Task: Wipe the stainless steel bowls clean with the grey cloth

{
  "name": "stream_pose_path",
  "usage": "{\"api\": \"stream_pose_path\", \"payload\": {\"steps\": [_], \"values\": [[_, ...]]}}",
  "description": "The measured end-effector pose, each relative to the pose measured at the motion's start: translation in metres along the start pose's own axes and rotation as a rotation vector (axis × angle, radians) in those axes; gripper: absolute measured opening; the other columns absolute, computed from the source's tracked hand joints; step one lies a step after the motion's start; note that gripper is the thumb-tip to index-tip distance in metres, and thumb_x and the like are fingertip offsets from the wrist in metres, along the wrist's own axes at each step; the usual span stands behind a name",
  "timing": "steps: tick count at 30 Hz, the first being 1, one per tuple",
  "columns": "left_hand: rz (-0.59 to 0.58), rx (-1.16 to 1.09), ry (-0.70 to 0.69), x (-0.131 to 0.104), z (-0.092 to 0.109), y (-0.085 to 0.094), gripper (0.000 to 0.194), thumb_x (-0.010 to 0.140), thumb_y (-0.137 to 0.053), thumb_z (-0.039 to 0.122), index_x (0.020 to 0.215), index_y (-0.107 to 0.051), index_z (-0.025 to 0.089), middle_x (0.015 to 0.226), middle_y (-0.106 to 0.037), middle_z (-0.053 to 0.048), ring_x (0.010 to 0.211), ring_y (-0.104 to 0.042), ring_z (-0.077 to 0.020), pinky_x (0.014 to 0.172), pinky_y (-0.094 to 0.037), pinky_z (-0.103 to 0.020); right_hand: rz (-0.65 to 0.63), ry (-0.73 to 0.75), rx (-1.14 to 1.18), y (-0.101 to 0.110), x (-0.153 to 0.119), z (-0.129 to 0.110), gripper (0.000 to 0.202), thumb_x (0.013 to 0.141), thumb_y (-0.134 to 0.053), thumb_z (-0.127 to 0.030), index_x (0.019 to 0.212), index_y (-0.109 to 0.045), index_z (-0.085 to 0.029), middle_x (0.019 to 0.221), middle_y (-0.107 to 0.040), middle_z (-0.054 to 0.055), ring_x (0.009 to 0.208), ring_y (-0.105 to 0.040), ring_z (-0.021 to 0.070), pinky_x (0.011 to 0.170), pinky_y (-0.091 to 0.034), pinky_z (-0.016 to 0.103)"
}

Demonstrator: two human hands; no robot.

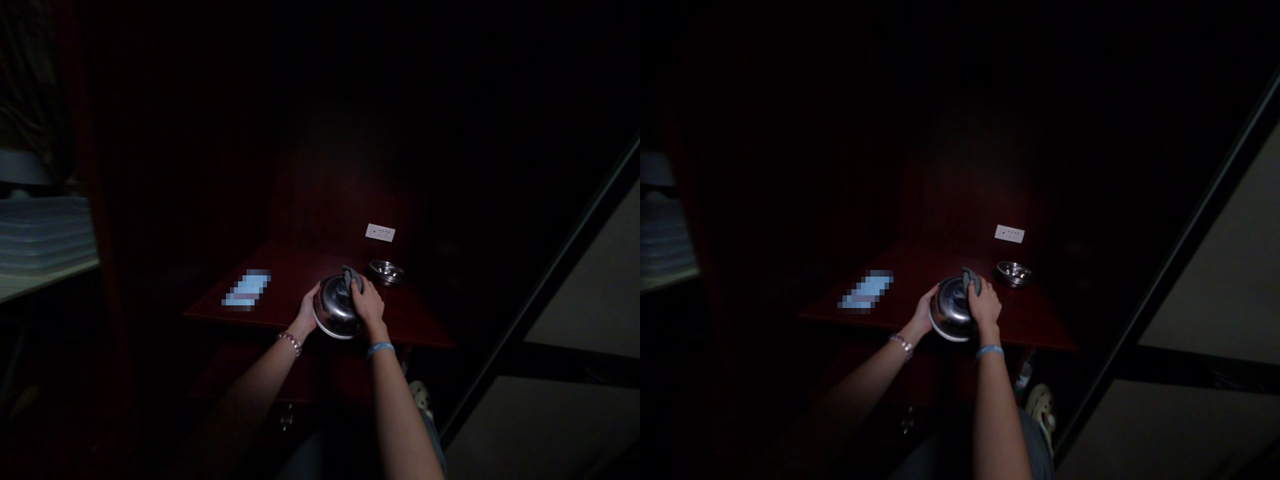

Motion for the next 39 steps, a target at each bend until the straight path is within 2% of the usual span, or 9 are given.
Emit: {"api": "stream_pose_path", "payload": {"steps": [5, 8, 13, 18, 24, 29, 35, 39], "values": [[0.048, -0.08, -0.085, 0.001, 0.01, 0.004, 0.041, 0.096, -0.05, 0.03, 0.128, -0.063, 0.007, 0.094, -0.08, -0.014, 0.084, -0.077, -0.0281, 0.098, -0.054, -0.046, 0.035, -0.038, 0.087, 0.003, -0.001, 0.005, 0.059, 0.099, -0.032, -0.059, 0.145, -0.054, -0.028, 0.136, -0.064, 0.011, 0.118, -0.063, 0.0288, 0.102, -0.047, 0.046], [0.119, -0.182, -0.177, 0.004, 0.018, 0.013, 0.042, 0.097, -0.047, 0.029, 0.132, -0.061, 0.011, 0.098, -0.079, -0.013, 0.085, -0.076, -0.0266, 0.096, -0.056, -0.045, 0.005, -0.034, 0.09, -0.003, 0.0, 0.006, 0.062, 0.099, -0.032, -0.06, 0.144, -0.055, -0.026, 0.131, -0.067, 0.013, 0.116, -0.065, 0.0297, 0.101, -0.049, 0.046], [0.199, -0.273, -0.251, 0.01, 0.023, 0.024, 0.043, 0.098, -0.043, 0.034, 0.135, -0.059, 0.017, 0.116, -0.075, -0.015, 0.098, -0.075, -0.0287, 0.094, -0.057, -0.047, -0.074, 0.044, 0.06, -0.017, 0.001, 0.003, 0.063, 0.099, -0.032, -0.061, 0.144, -0.057, -0.024, 0.127, -0.07, 0.013, 0.117, -0.067, 0.0291, 0.103, -0.048, 0.044], [0.208, -0.259, -0.268, 0.012, 0.024, 0.027, 0.043, 0.1, -0.041, 0.037, 0.132, -0.061, 0.018, 0.118, -0.075, -0.015, 0.095, -0.075, -0.0285, 0.09, -0.058, -0.047, -0.066, 0.137, 0.058, -0.019, 0.0, -0.003, 0.061, 0.099, -0.037, -0.061, 0.146, -0.055, -0.025, 0.13, -0.069, 0.011, 0.119, -0.067, 0.0282, 0.105, -0.048, 0.042], [0.211, -0.252, -0.297, 0.011, 0.025, 0.028, 0.043, 0.101, -0.04, 0.038, 0.13, -0.063, 0.017, 0.117, -0.075, -0.013, 0.087, -0.075, -0.0232, 0.083, -0.058, -0.037, -0.103, 0.263, 0.05, -0.022, -0.004, -0.013, 0.06, 0.098, -0.045, -0.055, 0.15, -0.049, -0.026, 0.151, -0.053, 0.007, 0.135, -0.055, 0.0272, 0.111, -0.045, 0.04], [0.205, -0.266, -0.294, 0.01, 0.026, 0.024, 0.043, 0.103, -0.034, 0.037, 0.129, -0.063, 0.018, 0.109, -0.077, -0.011, 0.082, -0.074, -0.0217, 0.081, -0.059, -0.035, -0.172, 0.302, 0.019, -0.03, -0.006, -0.022, 0.055, 0.097, -0.048, -0.053, 0.146, -0.054, -0.029, 0.157, -0.045, 0.006, 0.14, -0.05, 0.0277, 0.116, -0.04, 0.043], [0.183, -0.272, -0.247, 0.012, 0.022, 0.025, 0.049, 0.102, -0.034, 0.041, 0.137, -0.058, 0.016, 0.119, -0.074, -0.015, 0.103, -0.073, -0.0267, 0.095, -0.056, -0.039, -0.298, 0.474, 0.059, -0.045, -0.014, -0.044, 0.046, 0.101, -0.044, -0.041, 0.143, -0.057, -0.029, 0.158, -0.044, 0.003, 0.152, -0.03, 0.0249, 0.124, -0.028, 0.046], [0.182, -0.264, -0.232, 0.013, 0.019, 0.03, 0.049, 0.101, -0.039, 0.041, 0.137, -0.059, 0.014, 0.119, -0.074, -0.015, 0.108, -0.071, -0.0273, 0.1, -0.054, -0.04, -0.369, 0.575, 0.051, -0.051, -0.02, -0.051, 0.046, 0.098, -0.051, -0.034, 0.144, -0.056, -0.031, 0.163, -0.036, 0.001, 0.155, -0.021, 0.0256, 0.124, -0.025, 0.05]]}}
Point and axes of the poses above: each hand's wrist, its own x-axis towards the middle knuckle, its own y-axis out of the back of the hand, z = x × y, the point moved 7 cm from there along x, towards the middle knuckle
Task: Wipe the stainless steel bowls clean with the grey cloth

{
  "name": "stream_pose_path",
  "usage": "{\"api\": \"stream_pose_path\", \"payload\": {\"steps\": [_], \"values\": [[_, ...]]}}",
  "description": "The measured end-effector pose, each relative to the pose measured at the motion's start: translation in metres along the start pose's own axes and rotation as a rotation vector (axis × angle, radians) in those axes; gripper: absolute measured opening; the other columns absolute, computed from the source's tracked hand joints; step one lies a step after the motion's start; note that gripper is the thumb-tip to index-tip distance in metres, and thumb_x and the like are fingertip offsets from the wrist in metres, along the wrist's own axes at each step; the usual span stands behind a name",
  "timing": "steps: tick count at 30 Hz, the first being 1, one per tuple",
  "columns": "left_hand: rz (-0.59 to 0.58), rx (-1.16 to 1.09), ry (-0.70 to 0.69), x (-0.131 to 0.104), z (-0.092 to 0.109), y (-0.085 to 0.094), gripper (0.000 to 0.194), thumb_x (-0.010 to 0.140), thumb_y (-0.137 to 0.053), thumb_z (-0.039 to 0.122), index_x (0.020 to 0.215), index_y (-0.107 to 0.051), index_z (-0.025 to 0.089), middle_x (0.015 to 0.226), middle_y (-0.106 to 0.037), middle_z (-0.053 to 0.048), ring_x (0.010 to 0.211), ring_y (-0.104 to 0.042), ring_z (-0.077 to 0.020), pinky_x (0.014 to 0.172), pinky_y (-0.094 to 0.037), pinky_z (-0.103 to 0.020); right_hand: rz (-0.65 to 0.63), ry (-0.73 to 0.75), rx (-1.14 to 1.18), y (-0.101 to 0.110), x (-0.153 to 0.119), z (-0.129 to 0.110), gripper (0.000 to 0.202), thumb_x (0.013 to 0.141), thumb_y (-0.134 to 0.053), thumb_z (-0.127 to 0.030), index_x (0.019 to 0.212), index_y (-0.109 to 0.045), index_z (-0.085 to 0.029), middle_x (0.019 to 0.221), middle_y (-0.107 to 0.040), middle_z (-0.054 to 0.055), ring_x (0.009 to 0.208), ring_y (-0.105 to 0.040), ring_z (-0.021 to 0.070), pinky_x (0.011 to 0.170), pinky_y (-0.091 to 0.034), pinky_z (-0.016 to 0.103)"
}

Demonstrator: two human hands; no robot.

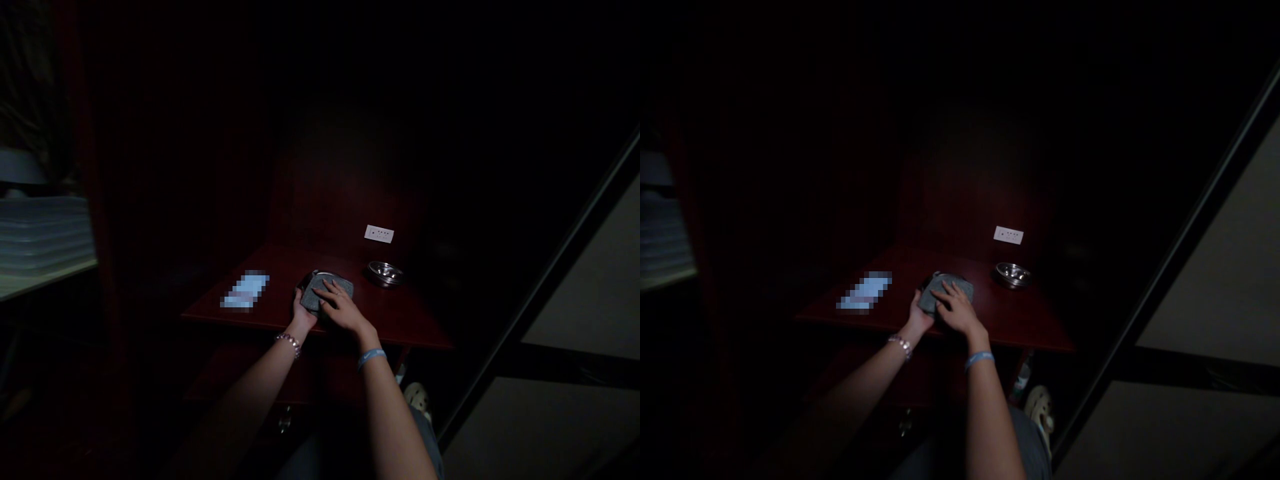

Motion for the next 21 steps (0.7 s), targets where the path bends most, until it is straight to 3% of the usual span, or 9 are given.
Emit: {"api": "stream_pose_path", "payload": {"steps": [4, 8, 14, 21], "values": [[-0.016, 0.021, 0.025, 0.002, -0.003, 0.002, 0.052, 0.1, -0.038, 0.045, 0.137, -0.059, 0.015, 0.12, -0.073, -0.016, 0.109, -0.071, -0.0296, 0.101, -0.053, -0.044, -0.067, 0.051, -0.053, -0.005, -0.002, -0.002, 0.062, 0.087, -0.068, -0.029, 0.146, -0.052, -0.031, 0.165, -0.03, 0.002, 0.155, -0.019, 0.0279, 0.123, -0.027, 0.049], [-0.006, 0.039, 0.033, 0.005, -0.003, 0.005, 0.053, 0.101, -0.034, 0.044, 0.139, -0.057, 0.014, 0.118, -0.074, -0.015, 0.101, -0.073, -0.0273, 0.094, -0.057, -0.042, -0.055, 0.029, -0.158, -0.007, -0.004, 0.0, 0.071, 0.081, -0.071, -0.02, 0.148, -0.05, -0.033, 0.166, -0.03, 0.003, 0.154, -0.022, 0.0281, 0.122, -0.029, 0.048], [-0.045, 0.041, 0.029, 0.008, -0.002, 0.001, 0.05, 0.102, -0.036, 0.039, 0.137, -0.058, 0.011, 0.109, -0.076, -0.014, 0.084, -0.074, -0.0213, 0.079, -0.06, -0.033, 0.056, 0.037, -0.322, -0.009, -0.005, 0.001, 0.077, 0.083, -0.068, -0.013, 0.153, -0.042, -0.032, 0.167, -0.026, 0.006, 0.152, -0.027, 0.0296, 0.117, -0.036, 0.049], [-0.056, 0.082, 0.039, 0.001, -0.004, -0.007, 0.051, 0.103, -0.033, 0.038, 0.138, -0.058, 0.01, 0.117, -0.075, -0.014, 0.099, -0.073, -0.0215, 0.093, -0.056, -0.032, 0.195, 0.023, -0.456, -0.015, -0.007, 0.002, 0.073, 0.09, -0.056, -0.01, 0.156, -0.037, -0.032, 0.165, -0.03, 0.008, 0.147, -0.034, 0.0325, 0.114, -0.038, 0.052]]}}
Point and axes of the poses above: each hand's wrist, its own x-axis towards the middle knuckle, its own y-axis out of the back of the hand, z = x × y, the point moved 7 cm from there along x, towards the middle knuckle
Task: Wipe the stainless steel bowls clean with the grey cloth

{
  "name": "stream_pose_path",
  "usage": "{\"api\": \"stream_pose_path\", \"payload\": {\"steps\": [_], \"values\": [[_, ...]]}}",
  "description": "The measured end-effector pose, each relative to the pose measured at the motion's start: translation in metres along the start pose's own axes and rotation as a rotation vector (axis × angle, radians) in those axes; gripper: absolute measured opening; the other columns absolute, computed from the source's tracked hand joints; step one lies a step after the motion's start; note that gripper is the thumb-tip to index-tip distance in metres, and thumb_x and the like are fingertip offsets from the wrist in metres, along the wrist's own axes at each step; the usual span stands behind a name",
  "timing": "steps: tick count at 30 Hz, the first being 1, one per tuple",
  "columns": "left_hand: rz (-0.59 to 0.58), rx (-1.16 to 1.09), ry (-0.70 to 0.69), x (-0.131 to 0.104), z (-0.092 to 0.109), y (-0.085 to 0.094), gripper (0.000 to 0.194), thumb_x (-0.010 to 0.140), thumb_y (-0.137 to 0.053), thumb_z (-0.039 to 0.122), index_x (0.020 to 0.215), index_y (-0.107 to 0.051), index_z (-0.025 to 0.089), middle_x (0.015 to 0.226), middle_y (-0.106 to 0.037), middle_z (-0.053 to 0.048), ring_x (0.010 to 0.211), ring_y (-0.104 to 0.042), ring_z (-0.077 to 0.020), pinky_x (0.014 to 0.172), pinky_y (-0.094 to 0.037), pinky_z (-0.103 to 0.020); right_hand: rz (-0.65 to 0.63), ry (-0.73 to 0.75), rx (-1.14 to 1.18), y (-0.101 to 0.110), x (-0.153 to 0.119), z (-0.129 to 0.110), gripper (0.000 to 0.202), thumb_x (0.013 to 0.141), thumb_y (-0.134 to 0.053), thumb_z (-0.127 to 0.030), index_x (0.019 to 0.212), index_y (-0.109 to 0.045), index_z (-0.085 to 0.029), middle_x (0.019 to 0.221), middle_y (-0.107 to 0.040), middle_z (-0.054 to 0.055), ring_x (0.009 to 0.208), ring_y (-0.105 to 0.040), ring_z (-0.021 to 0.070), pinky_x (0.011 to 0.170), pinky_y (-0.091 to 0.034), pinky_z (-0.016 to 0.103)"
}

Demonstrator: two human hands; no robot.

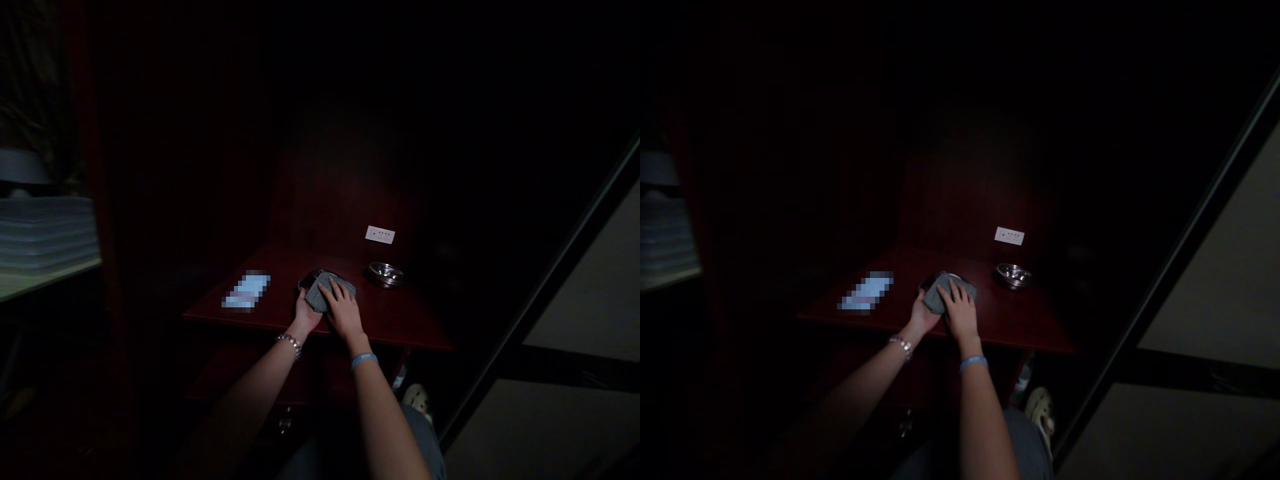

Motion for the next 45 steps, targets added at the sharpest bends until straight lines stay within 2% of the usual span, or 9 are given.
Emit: {"api": "stream_pose_path", "payload": {"steps": [8, 15, 19, 24, 27, 31, 34, 38, 45], "values": [[-0.212, 0.091, -0.029, -0.01, -0.006, -0.024, 0.046, 0.102, -0.041, 0.037, 0.135, -0.061, 0.013, 0.125, -0.073, -0.012, 0.124, -0.064, -0.0216, 0.112, -0.043, -0.032, 0.167, -0.135, 0.013, 0.005, 0.002, 0.016, 0.074, 0.09, -0.039, -0.002, 0.158, -0.033, -0.031, 0.165, -0.031, 0.004, 0.148, -0.033, 0.0269, 0.118, -0.037, 0.049], [-0.412, 0.395, -0.068, -0.018, -0.015, -0.03, 0.048, 0.096, -0.052, 0.055, 0.131, -0.064, 0.024, 0.144, -0.061, -0.007, 0.143, -0.045, -0.0232, 0.121, -0.029, -0.04, 0.372, -0.198, 0.274, 0.033, -0.006, 0.034, 0.083, 0.081, -0.034, 0.001, 0.157, -0.034, -0.032, 0.164, -0.034, -0.002, 0.15, -0.033, 0.0209, 0.119, -0.038, 0.043], [-0.368, 0.525, -0.13, -0.015, -0.014, -0.024, 0.051, 0.086, -0.064, 0.06, 0.123, -0.066, 0.024, 0.136, -0.065, -0.01, 0.128, -0.058, -0.0238, 0.109, -0.041, -0.039, 0.576, -0.245, 0.463, 0.057, -0.013, 0.048, 0.082, 0.076, -0.035, -0.001, 0.154, -0.042, -0.026, 0.16, -0.04, 0.002, 0.147, -0.038, 0.0191, 0.121, -0.033, 0.042], [-0.277, 0.667, -0.245, -0.014, -0.008, -0.022, 0.044, 0.072, -0.076, 0.061, 0.085, -0.066, 0.02, 0.087, -0.069, -0.004, 0.085, -0.066, -0.0158, 0.074, -0.048, -0.024, 0.82, -0.561, 0.706, 0.068, -0.024, 0.085, 0.063, 0.083, -0.041, -0.016, 0.144, -0.053, -0.013, 0.138, -0.064, 0.014, 0.13, -0.059, 0.0236, 0.113, -0.042, 0.04], [-0.252, 0.774, -0.289, -0.016, -0.009, -0.024, 0.043, 0.068, -0.08, 0.057, 0.082, -0.063, 0.02, 0.082, -0.066, -0.002, 0.082, -0.065, -0.015, 0.068, -0.047, -0.023, 0.815, -0.782, 0.796, 0.058, -0.03, 0.107, 0.052, 0.083, -0.051, -0.027, 0.132, -0.062, -0.014, 0.12, -0.073, 0.015, 0.115, -0.067, 0.0273, 0.102, -0.05, 0.039], [-0.272, 0.818, -0.254, -0.017, -0.016, -0.025, 0.059, 0.069, -0.084, 0.049, 0.118, -0.063, 0.024, 0.126, -0.067, -0.013, 0.114, -0.064, -0.0264, 0.08, -0.055, -0.034, 0.754, -0.827, 0.917, 0.039, -0.028, 0.12, 0.044, 0.08, -0.059, -0.032, 0.12, -0.066, -0.016, 0.115, -0.074, 0.013, 0.109, -0.069, 0.0262, 0.098, -0.052, 0.038], [-0.275, 0.8, -0.231, -0.013, -0.019, -0.022, 0.06, 0.073, -0.081, 0.05, 0.125, -0.064, 0.025, 0.143, -0.06, -0.013, 0.132, -0.055, -0.0324, 0.095, -0.054, -0.044, 0.683, -0.811, 0.989, 0.021, -0.023, 0.121, 0.038, 0.078, -0.062, -0.032, 0.113, -0.067, -0.018, 0.112, -0.075, 0.012, 0.107, -0.07, 0.0251, 0.099, -0.052, 0.038], [-0.183, 0.736, -0.181, -0.001, -0.02, -0.008, 0.044, 0.077, -0.077, 0.047, 0.113, -0.072, 0.022, 0.131, -0.07, -0.012, 0.132, -0.057, -0.0311, 0.11, -0.043, -0.049, 0.602, -0.76, 1.072, 0.003, -0.013, 0.116, 0.04, 0.077, -0.066, -0.037, 0.113, -0.064, -0.021, 0.113, -0.075, 0.008, 0.107, -0.069, 0.0234, 0.1, -0.052, 0.039], [-0.133, 0.601, -0.171, 0.011, -0.019, 0.0, 0.029, 0.077, -0.076, 0.037, 0.097, -0.073, 0.017, 0.11, -0.078, -0.012, 0.123, -0.064, -0.0287, 0.109, -0.043, -0.048, 0.61, -0.813, 1.279, -0.006, -0.009, 0.1, 0.058, 0.086, -0.055, -0.058, 0.128, -0.052, -0.017, 0.119, -0.07, 0.015, 0.105, -0.07, 0.0233, 0.091, -0.057, 0.038]]}}
Point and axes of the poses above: each hand's wrist, its own x-axis towards the middle knuckle, its own y-axis out of the back of the hand, z = x × y, the point moved 7 cm from there along x, towards the middle knuckle
